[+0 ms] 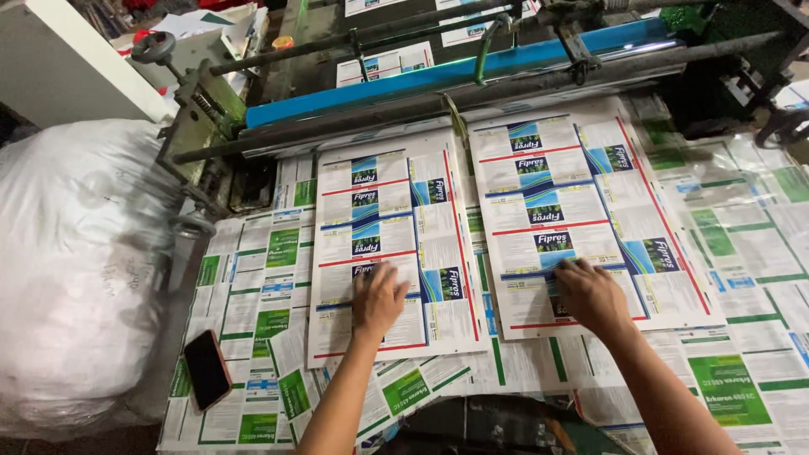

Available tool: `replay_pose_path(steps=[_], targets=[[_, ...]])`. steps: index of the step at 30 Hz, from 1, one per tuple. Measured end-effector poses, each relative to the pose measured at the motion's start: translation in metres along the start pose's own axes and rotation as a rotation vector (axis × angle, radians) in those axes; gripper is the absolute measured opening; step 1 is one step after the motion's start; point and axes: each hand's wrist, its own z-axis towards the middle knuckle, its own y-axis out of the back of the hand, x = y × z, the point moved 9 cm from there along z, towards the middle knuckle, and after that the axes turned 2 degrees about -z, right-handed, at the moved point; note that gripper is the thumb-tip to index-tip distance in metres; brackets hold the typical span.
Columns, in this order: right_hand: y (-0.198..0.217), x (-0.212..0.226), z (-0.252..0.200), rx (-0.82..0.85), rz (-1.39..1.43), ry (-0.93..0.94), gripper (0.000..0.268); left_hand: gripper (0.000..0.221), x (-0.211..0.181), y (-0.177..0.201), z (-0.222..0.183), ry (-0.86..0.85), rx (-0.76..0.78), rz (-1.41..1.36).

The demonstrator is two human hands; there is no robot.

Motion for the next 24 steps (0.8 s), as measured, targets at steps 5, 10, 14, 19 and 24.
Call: replay_pose_path(steps=[5, 10, 14, 19, 24], targets=[[0.043, 0.014, -0.038, 0.089, 0.131, 0.062, 0.051, 0.061, -0.025, 0.01, -0.067, -0.062, 0.151, -0.156], [0.043, 0.009, -0.064, 0.037, 0.237, 0.1, 0.054, 0.076, -0.03, 0.019, -0.095, -0.12, 0.182, -0.15], [0.048, 0.011, -0.048, 0.203, 0.189, 0.062, 0.054, 0.092, -0.033, 0.021, -0.087, -0.157, 0.228, -0.15], [0.017, -0.008, -0.052, 0.239, 0.201, 0.076, 0.064, 0.092, -0.022, 0.014, -0.086, -0.042, 0.344, -0.204], [-0.005, -0.039, -0.052, 0.235, 0.136, 0.039, 0.028, 0.053, -0.012, 0.003, -0.092, -0.088, 0.237, -0.19]])
